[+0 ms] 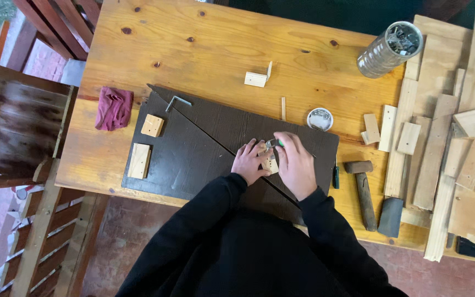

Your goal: The person assembles small wooden blocks using metal brackets and screws. They position the blocks, insert screws, and tighten them with a screwdriver, repeating the process for multiple joints on a workbench.

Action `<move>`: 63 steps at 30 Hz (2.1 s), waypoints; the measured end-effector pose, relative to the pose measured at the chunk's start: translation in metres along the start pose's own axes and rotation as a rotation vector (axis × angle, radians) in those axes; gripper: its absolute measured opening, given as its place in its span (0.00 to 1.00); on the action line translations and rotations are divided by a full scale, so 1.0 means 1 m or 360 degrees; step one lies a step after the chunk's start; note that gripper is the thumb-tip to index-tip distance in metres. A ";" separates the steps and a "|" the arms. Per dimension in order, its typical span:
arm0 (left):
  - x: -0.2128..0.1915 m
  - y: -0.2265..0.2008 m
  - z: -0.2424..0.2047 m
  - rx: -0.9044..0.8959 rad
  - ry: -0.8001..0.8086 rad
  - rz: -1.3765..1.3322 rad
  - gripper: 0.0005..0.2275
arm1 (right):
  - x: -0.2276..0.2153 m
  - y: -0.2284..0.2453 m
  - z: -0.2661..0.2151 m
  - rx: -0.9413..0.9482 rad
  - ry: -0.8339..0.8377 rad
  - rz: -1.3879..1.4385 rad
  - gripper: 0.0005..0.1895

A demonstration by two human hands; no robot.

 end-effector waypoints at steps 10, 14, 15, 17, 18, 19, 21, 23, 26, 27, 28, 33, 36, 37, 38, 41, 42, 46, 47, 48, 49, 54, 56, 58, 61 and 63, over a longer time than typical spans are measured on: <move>-0.012 0.005 -0.006 0.0062 0.0066 -0.0140 0.43 | -0.040 -0.071 -0.066 0.0277 -0.0323 0.0044 0.15; -0.025 0.006 -0.010 0.0110 0.0017 -0.0273 0.38 | -0.028 -0.107 -0.117 0.0665 -0.0422 0.0173 0.15; -0.027 0.006 -0.014 0.0128 0.0003 -0.0304 0.34 | -0.019 -0.117 -0.134 0.0781 -0.0396 0.0148 0.15; -0.027 0.008 -0.018 0.0161 -0.0030 -0.0337 0.31 | 0.007 -0.136 -0.160 0.0866 -0.0403 0.0173 0.16; -0.027 0.009 -0.019 0.0195 -0.0069 -0.0372 0.29 | 0.020 -0.145 -0.174 0.0947 -0.0411 0.0192 0.17; -0.026 0.009 -0.019 0.0198 -0.0062 -0.0373 0.29 | 0.031 -0.151 -0.179 0.0954 -0.0412 0.0192 0.17; -0.026 0.010 -0.021 0.0218 -0.0134 -0.0363 0.27 | 0.054 -0.160 -0.188 0.0966 -0.0126 -0.0043 0.20; -0.027 0.010 -0.021 0.0221 -0.0144 -0.0377 0.27 | 0.063 -0.161 -0.189 0.0900 -0.0105 -0.0170 0.24; -0.035 0.010 -0.023 0.0212 -0.0162 -0.0409 0.25 | 0.072 -0.163 -0.184 0.0828 -0.0045 -0.0359 0.29; -0.037 0.008 -0.024 0.0205 -0.0167 -0.0432 0.24 | 0.074 -0.165 -0.184 0.0831 -0.0007 -0.0426 0.29; -0.038 0.009 -0.026 0.0201 -0.0168 -0.0433 0.24 | 0.075 -0.167 -0.182 0.0829 -0.0004 -0.0426 0.29; -0.046 0.016 -0.032 0.0147 -0.0421 -0.0508 0.06 | 0.068 -0.175 -0.170 0.0634 0.0089 -0.0493 0.21; -0.045 0.055 -0.040 -0.0012 -0.0614 -0.0298 0.11 | 0.058 -0.173 -0.163 0.0659 0.0179 -0.0409 0.18; -0.049 0.077 -0.044 -0.0035 -0.0623 -0.0292 0.11 | 0.059 -0.177 -0.165 0.0639 0.0192 -0.0401 0.18; -0.054 0.100 -0.050 -0.0175 -0.0658 -0.0308 0.06 | 0.060 -0.181 -0.166 0.0637 0.0207 -0.0397 0.17; -0.099 0.161 -0.066 -0.0370 -0.0960 -0.0303 0.04 | 0.064 -0.186 -0.167 0.0597 0.0205 -0.0389 0.14; -0.120 0.179 -0.071 -0.0400 -0.1219 -0.0282 0.08 | 0.063 -0.187 -0.168 0.0577 0.0173 -0.0391 0.12; -0.181 0.245 -0.095 -0.0461 -0.1520 0.0213 0.12 | 0.063 -0.185 -0.166 0.0597 0.0166 -0.0395 0.11; -0.179 0.263 -0.099 -0.0759 -0.1327 0.0283 0.22 | 0.062 -0.183 -0.164 0.0625 0.0182 -0.0375 0.10; -0.177 0.281 -0.103 -0.1052 -0.1124 0.0350 0.37 | 0.060 -0.181 -0.163 0.0652 0.0198 -0.0356 0.09; -0.180 0.281 -0.106 -0.1049 -0.1126 0.0353 0.37 | 0.059 -0.179 -0.162 0.0652 0.0195 -0.0354 0.09; -0.172 0.291 -0.116 -0.1141 -0.1047 0.0449 0.29 | 0.059 -0.186 -0.168 0.0582 0.0049 -0.0424 0.10; -0.171 0.287 -0.118 -0.1097 -0.1109 0.0469 0.30 | 0.063 -0.196 -0.173 0.0560 0.0009 -0.0416 0.10; -0.174 0.277 -0.118 -0.1055 -0.1171 0.0487 0.31 | 0.061 -0.196 -0.172 0.0537 -0.0030 -0.0410 0.09; -0.180 0.238 -0.109 -0.0791 -0.1271 0.0317 0.36 | 0.054 -0.191 -0.166 0.0492 -0.0138 -0.0463 0.08; -0.182 0.199 -0.095 -0.0531 -0.1184 -0.0274 0.34 | 0.052 -0.191 -0.162 0.0385 -0.0278 -0.0501 0.09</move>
Point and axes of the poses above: each hand's wrist, its own z-axis towards the middle knuckle, its own x-axis out of the palm, y = z × x, the point moved 2 cm from there along z, towards the middle knuckle, and after that the axes turned 6 degrees about -z, right-handed, at the moved point
